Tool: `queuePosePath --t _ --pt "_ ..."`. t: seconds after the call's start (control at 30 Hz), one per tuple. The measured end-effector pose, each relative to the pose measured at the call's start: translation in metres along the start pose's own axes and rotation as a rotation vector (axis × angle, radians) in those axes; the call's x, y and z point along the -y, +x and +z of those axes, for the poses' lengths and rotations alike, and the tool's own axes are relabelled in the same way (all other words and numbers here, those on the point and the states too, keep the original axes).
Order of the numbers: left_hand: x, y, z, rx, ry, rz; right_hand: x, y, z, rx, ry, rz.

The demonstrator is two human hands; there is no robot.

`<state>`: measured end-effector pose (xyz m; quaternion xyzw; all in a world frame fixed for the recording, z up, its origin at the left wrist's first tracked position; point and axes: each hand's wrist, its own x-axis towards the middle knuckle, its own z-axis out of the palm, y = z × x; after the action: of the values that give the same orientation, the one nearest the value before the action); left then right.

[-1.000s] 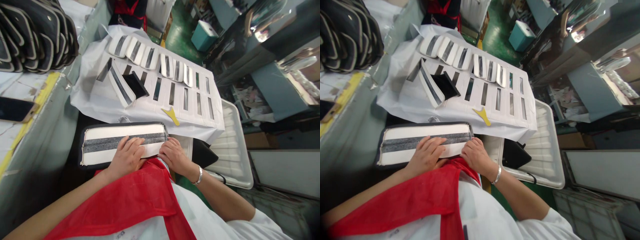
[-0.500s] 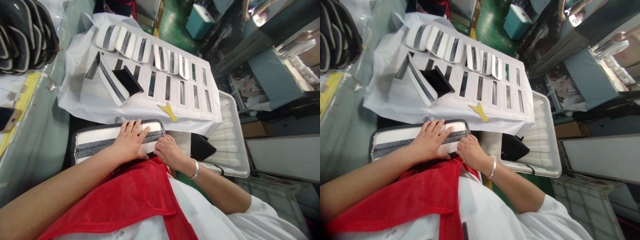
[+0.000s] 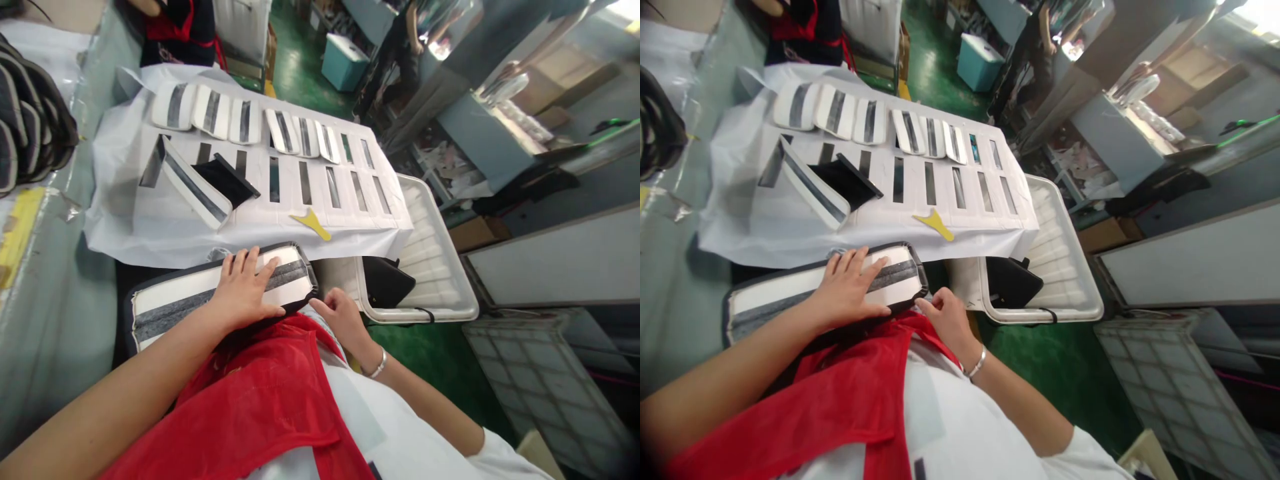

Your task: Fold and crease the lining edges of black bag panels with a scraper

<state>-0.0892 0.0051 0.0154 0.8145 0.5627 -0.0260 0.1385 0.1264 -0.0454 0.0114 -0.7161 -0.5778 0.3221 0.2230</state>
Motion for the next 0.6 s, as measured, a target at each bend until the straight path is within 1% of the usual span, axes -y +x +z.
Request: queuePosePath --t 0.07,0.1,0.17,0.23,0.33,0.43,0.5,0.6 --pt "0.0 0.001 0.001 -0.01 0.0 -0.003 -0.006 0.0 0.007 0.158 0.228 0.143" --pt "0.0 0.001 0.001 -0.013 -0.001 -0.004 -0.007 0.001 0.011 0.215 0.333 0.197" --pt "0.0 0.001 0.001 -0.012 -0.002 -0.005 -0.007 0.002 0.018 0.267 0.498 0.278" --pt "-0.001 0.001 0.0 -0.011 -0.001 -0.004 -0.005 0.0 0.025 0.248 0.598 0.306" --pt "-0.002 0.002 -0.001 -0.018 0.0 -0.006 -0.002 -0.004 0.033 0.194 0.686 0.325" --pt "-0.002 0.003 -0.003 -0.023 -0.002 -0.001 0.004 -0.006 0.037 0.19 0.761 0.405" --pt "-0.002 0.004 -0.003 -0.026 -0.006 0.006 0.009 -0.003 0.038 0.208 0.784 0.472" --pt "0.0 0.008 -0.005 -0.023 -0.009 0.013 0.021 0.005 0.039 0.232 0.733 0.55"
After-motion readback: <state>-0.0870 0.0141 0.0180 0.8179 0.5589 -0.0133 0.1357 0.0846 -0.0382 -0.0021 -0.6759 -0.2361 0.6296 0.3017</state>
